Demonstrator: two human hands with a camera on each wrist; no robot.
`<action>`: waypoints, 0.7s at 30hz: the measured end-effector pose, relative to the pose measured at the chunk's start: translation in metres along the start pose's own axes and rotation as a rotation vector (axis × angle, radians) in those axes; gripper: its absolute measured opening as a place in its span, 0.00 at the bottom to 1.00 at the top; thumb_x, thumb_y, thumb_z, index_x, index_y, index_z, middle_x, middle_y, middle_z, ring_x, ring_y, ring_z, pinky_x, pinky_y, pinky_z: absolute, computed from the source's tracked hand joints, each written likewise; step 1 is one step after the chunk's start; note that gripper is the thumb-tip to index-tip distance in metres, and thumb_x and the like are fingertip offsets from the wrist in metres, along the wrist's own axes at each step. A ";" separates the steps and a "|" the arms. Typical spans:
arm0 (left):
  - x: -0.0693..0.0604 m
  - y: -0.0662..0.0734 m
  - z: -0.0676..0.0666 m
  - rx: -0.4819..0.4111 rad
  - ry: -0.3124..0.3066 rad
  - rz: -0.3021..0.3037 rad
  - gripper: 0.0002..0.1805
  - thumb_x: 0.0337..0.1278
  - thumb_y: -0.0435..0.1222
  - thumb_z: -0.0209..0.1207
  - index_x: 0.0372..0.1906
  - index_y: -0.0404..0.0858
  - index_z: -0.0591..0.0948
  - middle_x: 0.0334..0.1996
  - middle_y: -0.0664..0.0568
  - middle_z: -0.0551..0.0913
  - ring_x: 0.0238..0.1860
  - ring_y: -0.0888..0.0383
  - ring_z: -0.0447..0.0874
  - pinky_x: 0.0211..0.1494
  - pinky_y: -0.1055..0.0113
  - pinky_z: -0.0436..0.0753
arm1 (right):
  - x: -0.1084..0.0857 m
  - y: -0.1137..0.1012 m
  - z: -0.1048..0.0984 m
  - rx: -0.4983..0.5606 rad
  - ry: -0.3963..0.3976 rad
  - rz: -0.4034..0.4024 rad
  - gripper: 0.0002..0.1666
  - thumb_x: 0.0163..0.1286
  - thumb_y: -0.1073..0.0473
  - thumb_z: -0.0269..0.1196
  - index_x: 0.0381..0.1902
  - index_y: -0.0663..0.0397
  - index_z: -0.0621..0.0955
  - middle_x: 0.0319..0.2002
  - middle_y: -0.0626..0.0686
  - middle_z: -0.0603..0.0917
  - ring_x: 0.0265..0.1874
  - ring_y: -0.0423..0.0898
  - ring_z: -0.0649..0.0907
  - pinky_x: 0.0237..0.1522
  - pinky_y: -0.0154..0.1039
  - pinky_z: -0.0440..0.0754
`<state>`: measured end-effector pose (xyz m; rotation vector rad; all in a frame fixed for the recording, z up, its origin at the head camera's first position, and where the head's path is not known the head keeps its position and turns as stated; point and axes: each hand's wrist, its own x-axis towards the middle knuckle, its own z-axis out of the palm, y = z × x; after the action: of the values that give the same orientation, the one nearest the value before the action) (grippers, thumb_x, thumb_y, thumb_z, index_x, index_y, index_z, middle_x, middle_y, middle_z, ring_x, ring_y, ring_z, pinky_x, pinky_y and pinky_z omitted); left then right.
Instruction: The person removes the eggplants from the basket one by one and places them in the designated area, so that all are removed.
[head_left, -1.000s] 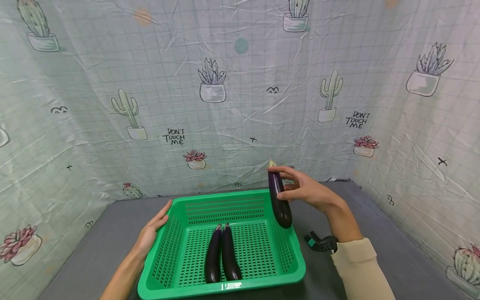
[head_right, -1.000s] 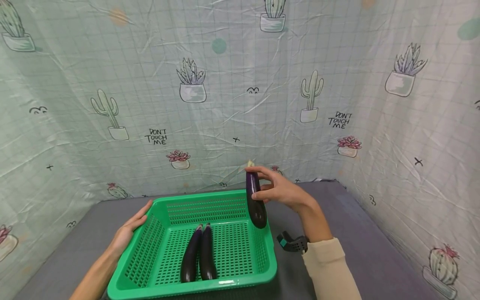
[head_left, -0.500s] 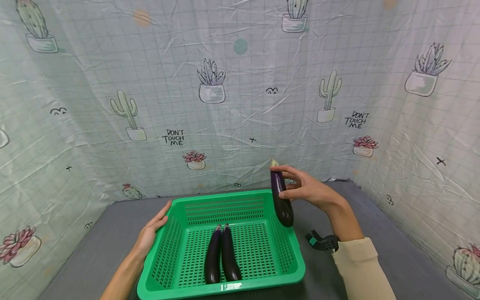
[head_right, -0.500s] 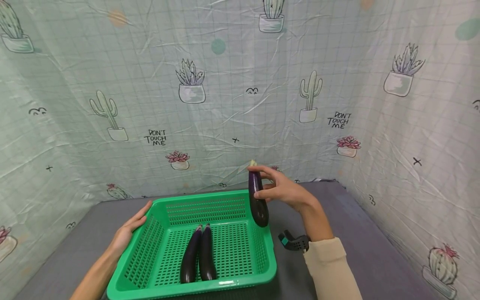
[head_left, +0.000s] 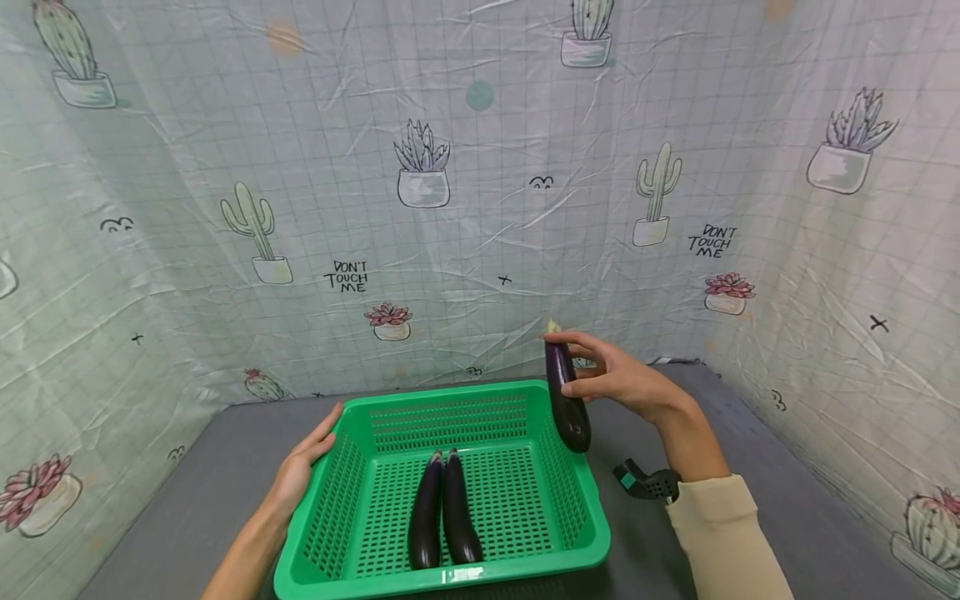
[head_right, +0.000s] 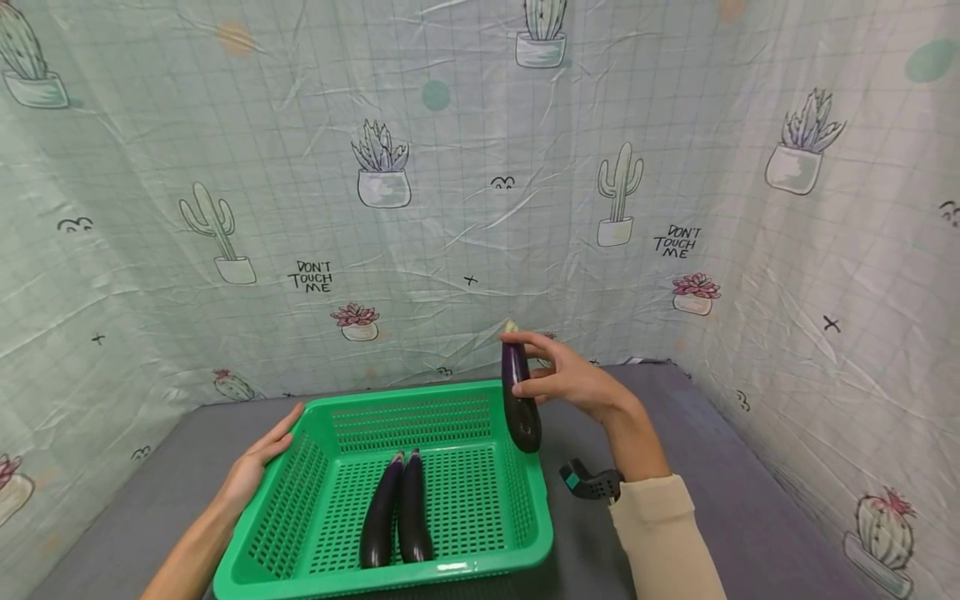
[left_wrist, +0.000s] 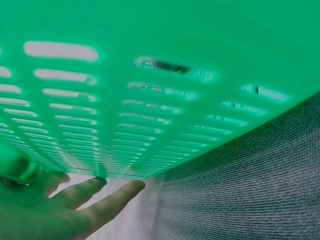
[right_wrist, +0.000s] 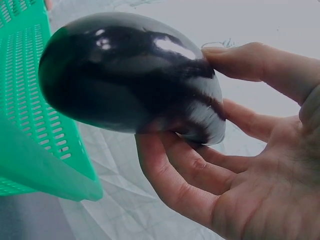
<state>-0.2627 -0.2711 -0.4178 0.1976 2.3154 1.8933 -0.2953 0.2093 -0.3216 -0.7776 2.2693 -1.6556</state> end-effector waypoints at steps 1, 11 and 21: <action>0.000 0.000 0.000 0.000 0.000 -0.001 0.32 0.87 0.46 0.37 0.86 0.50 0.44 0.86 0.53 0.36 0.85 0.43 0.31 0.83 0.60 0.59 | 0.000 0.000 0.000 -0.001 0.000 0.000 0.47 0.72 0.60 0.67 0.82 0.50 0.59 0.80 0.68 0.55 0.55 0.55 0.84 0.50 0.50 0.86; -0.001 -0.001 0.001 -0.014 -0.003 0.010 0.32 0.86 0.46 0.37 0.86 0.49 0.44 0.86 0.52 0.37 0.85 0.44 0.32 0.58 0.91 0.66 | -0.001 0.005 -0.004 -0.003 0.004 0.008 0.46 0.72 0.60 0.67 0.82 0.48 0.60 0.80 0.68 0.55 0.56 0.54 0.82 0.50 0.51 0.85; -0.003 -0.001 0.002 -0.013 0.003 0.010 0.33 0.86 0.47 0.37 0.86 0.50 0.45 0.86 0.53 0.37 0.85 0.44 0.32 0.58 0.91 0.65 | -0.001 0.005 -0.005 -0.001 0.008 0.023 0.46 0.72 0.61 0.67 0.82 0.46 0.60 0.79 0.67 0.56 0.55 0.54 0.83 0.51 0.51 0.86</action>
<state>-0.2594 -0.2703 -0.4189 0.2054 2.3077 1.9145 -0.2983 0.2155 -0.3249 -0.7435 2.2754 -1.6503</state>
